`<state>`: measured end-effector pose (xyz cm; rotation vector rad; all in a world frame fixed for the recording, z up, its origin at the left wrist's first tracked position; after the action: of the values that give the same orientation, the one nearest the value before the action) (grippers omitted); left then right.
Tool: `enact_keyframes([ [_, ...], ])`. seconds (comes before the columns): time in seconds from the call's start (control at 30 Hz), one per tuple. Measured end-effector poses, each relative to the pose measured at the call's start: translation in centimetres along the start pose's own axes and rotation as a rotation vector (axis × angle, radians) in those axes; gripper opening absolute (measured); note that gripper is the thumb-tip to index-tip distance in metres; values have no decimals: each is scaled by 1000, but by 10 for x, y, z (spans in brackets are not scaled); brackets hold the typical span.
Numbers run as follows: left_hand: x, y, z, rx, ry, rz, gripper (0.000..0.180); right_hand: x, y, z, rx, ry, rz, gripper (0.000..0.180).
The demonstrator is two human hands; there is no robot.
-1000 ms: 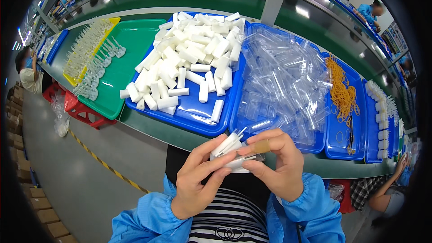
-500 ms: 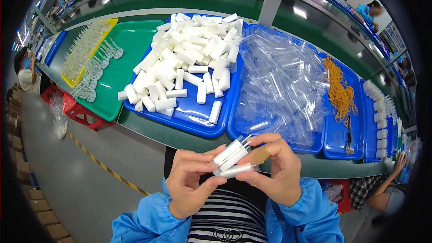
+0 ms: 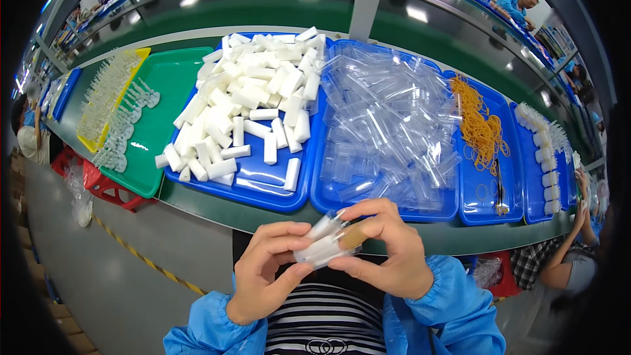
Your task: The person assembles small white cylindrical components by inserting them into clear plastic sleeves and securing them with rubber bands. The person handles the items one at a time, picking them from trays and placing the finished units into a designated tray.
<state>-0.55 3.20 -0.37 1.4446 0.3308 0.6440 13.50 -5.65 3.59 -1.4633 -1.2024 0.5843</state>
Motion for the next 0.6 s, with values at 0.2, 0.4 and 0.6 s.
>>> enact_keyframes([
  [0.2,5,-6,2,-65,-39,8,31,0,-16,14,-73,-66,-141,30],
  [0.4,-1,-14,-8,-147,95,-97,26,38,-19,-24,-515,-23,-249,27],
  [0.6,4,-18,-5,-179,114,-152,23,69,-24,-13,-930,-72,-444,34],
])
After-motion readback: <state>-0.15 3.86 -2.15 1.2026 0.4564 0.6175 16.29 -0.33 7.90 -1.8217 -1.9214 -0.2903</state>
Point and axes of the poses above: each hand's wrist, its own x-axis towards the middle knuckle, its own z-axis out of the palm, y = z × x, the point moved 10 cm from there along x, towards the middle knuckle, and after that the axes turned 3 degrees about x, right-handed, at the moved point
